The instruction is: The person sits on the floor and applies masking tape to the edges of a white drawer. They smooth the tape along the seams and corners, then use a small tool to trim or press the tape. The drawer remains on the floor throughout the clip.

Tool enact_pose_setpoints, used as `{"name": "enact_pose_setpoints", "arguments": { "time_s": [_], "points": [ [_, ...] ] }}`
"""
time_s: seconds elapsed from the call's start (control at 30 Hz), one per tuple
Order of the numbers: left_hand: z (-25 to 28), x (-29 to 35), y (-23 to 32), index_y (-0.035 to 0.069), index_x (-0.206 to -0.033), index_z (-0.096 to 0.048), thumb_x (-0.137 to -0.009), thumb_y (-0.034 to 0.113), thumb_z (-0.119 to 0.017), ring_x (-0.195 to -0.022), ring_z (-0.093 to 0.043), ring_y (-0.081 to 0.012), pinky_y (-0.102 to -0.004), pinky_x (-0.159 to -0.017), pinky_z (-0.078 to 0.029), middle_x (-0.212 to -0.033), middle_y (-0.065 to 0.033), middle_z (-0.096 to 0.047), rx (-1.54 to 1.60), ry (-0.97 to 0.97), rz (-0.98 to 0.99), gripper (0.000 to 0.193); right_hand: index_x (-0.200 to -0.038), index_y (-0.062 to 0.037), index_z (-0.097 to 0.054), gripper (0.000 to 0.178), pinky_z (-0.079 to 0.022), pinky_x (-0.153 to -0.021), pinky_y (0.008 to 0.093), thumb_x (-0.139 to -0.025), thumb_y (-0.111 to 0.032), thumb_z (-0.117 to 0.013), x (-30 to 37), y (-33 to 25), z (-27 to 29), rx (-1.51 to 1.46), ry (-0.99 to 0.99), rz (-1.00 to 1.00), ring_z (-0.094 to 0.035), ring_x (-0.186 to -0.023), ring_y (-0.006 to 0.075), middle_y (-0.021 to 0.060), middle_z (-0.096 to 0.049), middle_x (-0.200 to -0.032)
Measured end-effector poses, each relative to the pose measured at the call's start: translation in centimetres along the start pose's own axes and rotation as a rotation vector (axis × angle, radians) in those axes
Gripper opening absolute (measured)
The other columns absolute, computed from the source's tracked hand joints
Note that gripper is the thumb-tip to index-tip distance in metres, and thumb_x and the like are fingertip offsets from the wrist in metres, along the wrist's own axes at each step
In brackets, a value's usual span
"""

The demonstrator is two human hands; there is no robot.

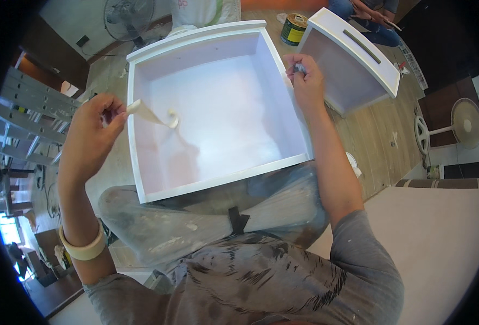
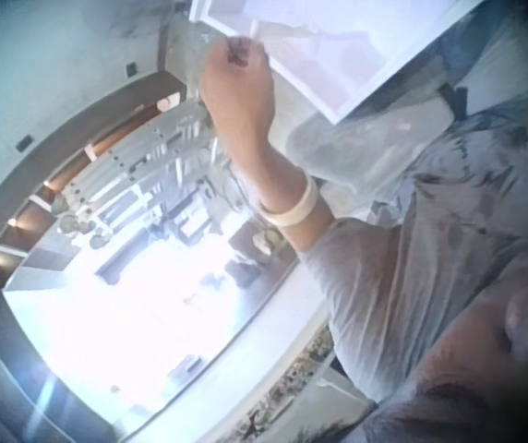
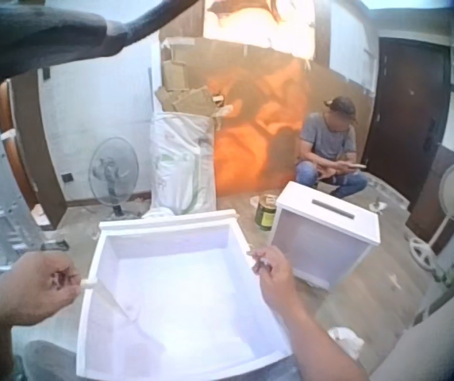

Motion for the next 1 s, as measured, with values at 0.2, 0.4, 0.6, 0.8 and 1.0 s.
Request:
{"name": "enact_pose_setpoints", "arguments": {
  "time_s": [0.2, 0.4, 0.6, 0.8, 1.0],
  "points": [
    [1.1, 3.1, 5.3, -0.003, -0.091, -0.059, -0.088, 0.007, -0.071, -0.082, -0.053, -0.0182, -0.0315, -0.08, -0.043, -0.085, -0.0087, -0.058, 0.078, 0.118, -0.276, 0.015, -0.136, -0.0091, -0.065, 0.044, -0.051, -0.078, 0.0245, -0.091, -0.006, -0.068, 5.0, -8.6, -6.7, -0.164, -0.538, -0.038, -0.058, -0.085, 0.0073, 0.0007, -0.06, -0.105],
    [2.9, 5.2, 8.4, -0.001, -0.095, -0.062, -0.093, 0.008, -0.07, -0.085, -0.053, -0.0146, -0.0302, -0.082, -0.042, -0.087, -0.0049, -0.059, 0.161, 0.292, -0.474, 0.013, -0.132, -0.0104, -0.067, 0.048, -0.048, -0.08, 0.0271, -0.088, -0.02, -0.083, 10.1, -13.9, -13.3, -0.161, -0.839, -0.067, -0.055, -0.087, 0.0093, 0.0001, -0.061, -0.1],
    [3.6, 6.5, 4.6, -0.001, -0.096, -0.065, -0.094, 0.006, -0.066, -0.077, -0.057, -0.0172, -0.0311, -0.073, -0.046, -0.088, -0.0093, -0.064, 0.1, 0.451, -0.25, 0.007, -0.103, -0.0059, -0.075, 0.015, -0.046, -0.064, 0.0239, -0.094, -0.017, -0.077, 9.3, -14.5, -9.6, -0.242, -0.6, -0.226, -0.056, -0.069, 0.005, -0.003, -0.065, -0.08],
    [-8.1, 5.4, 2.6, 0.003, -0.119, -0.063, -0.095, 0.014, -0.069, -0.089, -0.064, -0.0265, -0.0382, -0.079, -0.052, -0.109, -0.0126, -0.067, 0.315, 0.111, -0.199, 0.027, -0.115, -0.002, -0.074, 0.027, -0.05, -0.065, 0.0212, -0.089, -0.007, -0.078, 10.1, -18.7, -3.6, -0.451, -0.317, -0.211, -0.058, -0.071, 0.0046, -0.0006, -0.065, -0.086],
    [-12.0, 5.1, 11.7, -0.003, -0.11, -0.068, -0.093, 0.013, -0.073, -0.083, -0.064, -0.0251, -0.0351, -0.076, -0.052, -0.099, -0.014, -0.067, 0.565, -0.096, -0.399, 0.023, -0.122, -0.0024, -0.073, 0.035, -0.053, -0.077, 0.0241, -0.087, 0.002, -0.077, 12.9, -19.5, -0.3, -0.222, -0.332, -0.153, -0.065, -0.086, 0.0089, 0.0029, -0.07, -0.1]
  ]
}}
Point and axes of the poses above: each hand's wrist, its own x-axis away from the middle knuckle, its own z-axis out of the back of the hand, y = z × x, the point moved 5 cm from there along -x, towards the middle knuckle
